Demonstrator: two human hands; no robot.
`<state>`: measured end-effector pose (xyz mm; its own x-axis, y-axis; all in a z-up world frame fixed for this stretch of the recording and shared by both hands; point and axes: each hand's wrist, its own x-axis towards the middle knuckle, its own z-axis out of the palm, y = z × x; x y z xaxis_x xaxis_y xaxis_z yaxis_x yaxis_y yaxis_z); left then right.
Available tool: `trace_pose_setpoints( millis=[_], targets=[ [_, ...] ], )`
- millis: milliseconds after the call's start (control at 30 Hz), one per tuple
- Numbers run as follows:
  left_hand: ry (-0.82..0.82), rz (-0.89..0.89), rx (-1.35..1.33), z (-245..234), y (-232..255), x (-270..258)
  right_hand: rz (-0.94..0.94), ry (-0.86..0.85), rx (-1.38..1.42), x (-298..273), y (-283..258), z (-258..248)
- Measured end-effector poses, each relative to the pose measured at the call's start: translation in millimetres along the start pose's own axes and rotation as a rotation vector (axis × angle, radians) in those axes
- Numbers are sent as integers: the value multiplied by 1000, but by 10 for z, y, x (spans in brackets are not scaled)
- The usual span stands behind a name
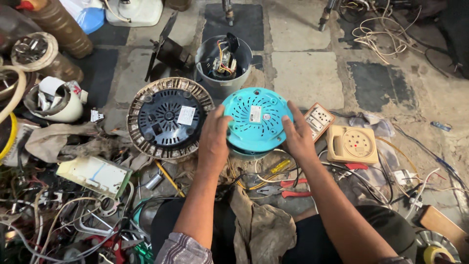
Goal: The person repairs a small electric fan by connecting wires to a power strip and testing the motor. They then reassemble the fan housing, secure the cover with a screwdriver, and plug the device into a power source.
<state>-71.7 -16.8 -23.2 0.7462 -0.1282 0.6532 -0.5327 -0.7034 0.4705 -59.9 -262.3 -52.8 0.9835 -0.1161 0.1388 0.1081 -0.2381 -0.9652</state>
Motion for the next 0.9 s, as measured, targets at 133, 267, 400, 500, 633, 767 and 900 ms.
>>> trace_pose_setpoints(
  millis=[133, 267, 400, 500, 633, 767, 900],
  targets=[
    [-47, -253, -104, 27, -102, -58, -37, 54, -81, -121, 92, 137],
    [-103, -284, -140, 66, -223, -77, -93, 66, -182, -147, 94, 157],
    [-146, -284, -125, 78, -295, -83, -92, 54, -194, -196, 101, 190],
    [-161, -291, -123, 64, -303, -79, -85, -4, -110, -213, 106, 167],
    [-215, -303, -99, 72, -343, -72, -110, -141, -63, -256, 95, 6],
    [-207, -313, -124, 113, -371, -100, -217, -193, -164, -313, 117, -27],
    [-104, -360, -292, 130, -355, -72, -207, -200, -165, -323, 104, -23]
  ],
)
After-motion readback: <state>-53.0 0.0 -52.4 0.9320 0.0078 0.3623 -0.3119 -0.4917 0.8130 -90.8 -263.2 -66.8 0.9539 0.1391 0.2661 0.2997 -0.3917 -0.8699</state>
